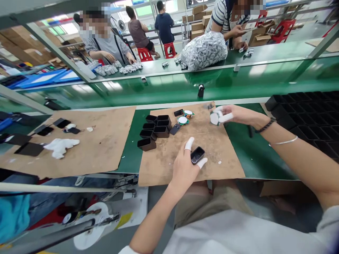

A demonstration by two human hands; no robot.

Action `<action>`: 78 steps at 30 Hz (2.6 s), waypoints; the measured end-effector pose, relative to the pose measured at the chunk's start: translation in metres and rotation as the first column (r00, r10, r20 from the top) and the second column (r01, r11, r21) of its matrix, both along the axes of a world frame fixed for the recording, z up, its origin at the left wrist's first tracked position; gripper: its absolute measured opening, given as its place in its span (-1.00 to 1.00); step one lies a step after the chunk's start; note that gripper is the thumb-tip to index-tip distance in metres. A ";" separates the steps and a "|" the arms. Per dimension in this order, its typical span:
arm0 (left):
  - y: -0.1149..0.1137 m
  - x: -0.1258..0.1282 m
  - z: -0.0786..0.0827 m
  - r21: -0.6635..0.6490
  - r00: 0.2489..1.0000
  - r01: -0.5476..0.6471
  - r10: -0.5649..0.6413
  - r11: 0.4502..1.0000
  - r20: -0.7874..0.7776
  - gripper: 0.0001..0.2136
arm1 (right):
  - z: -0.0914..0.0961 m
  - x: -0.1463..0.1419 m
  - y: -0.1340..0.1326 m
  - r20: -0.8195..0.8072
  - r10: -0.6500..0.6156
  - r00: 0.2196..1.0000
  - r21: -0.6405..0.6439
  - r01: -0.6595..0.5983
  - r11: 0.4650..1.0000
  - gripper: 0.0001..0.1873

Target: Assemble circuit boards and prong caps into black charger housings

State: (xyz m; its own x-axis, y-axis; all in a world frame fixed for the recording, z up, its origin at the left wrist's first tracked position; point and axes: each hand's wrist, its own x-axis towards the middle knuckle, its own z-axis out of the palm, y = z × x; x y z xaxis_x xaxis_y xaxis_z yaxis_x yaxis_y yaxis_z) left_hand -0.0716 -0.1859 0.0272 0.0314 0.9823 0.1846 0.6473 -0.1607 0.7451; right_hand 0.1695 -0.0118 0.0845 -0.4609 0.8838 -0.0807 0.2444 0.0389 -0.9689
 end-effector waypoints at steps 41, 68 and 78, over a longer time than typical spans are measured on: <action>0.006 0.008 -0.014 -0.198 0.887 0.394 -0.315 0.897 0.337 -0.10 | -0.080 -0.034 -0.194 -0.544 -0.436 0.717 -0.088 0.468 0.880 -0.37; -0.021 0.013 0.026 0.033 0.751 0.513 -0.468 0.857 0.465 -0.34 | -0.053 -0.028 -0.224 -0.296 -0.315 0.902 0.536 0.430 0.727 -0.42; -0.024 0.013 0.027 0.084 0.744 0.512 -0.490 0.855 0.453 -0.30 | -0.047 -0.030 -0.230 -0.267 -0.334 0.904 0.528 0.427 0.734 -0.46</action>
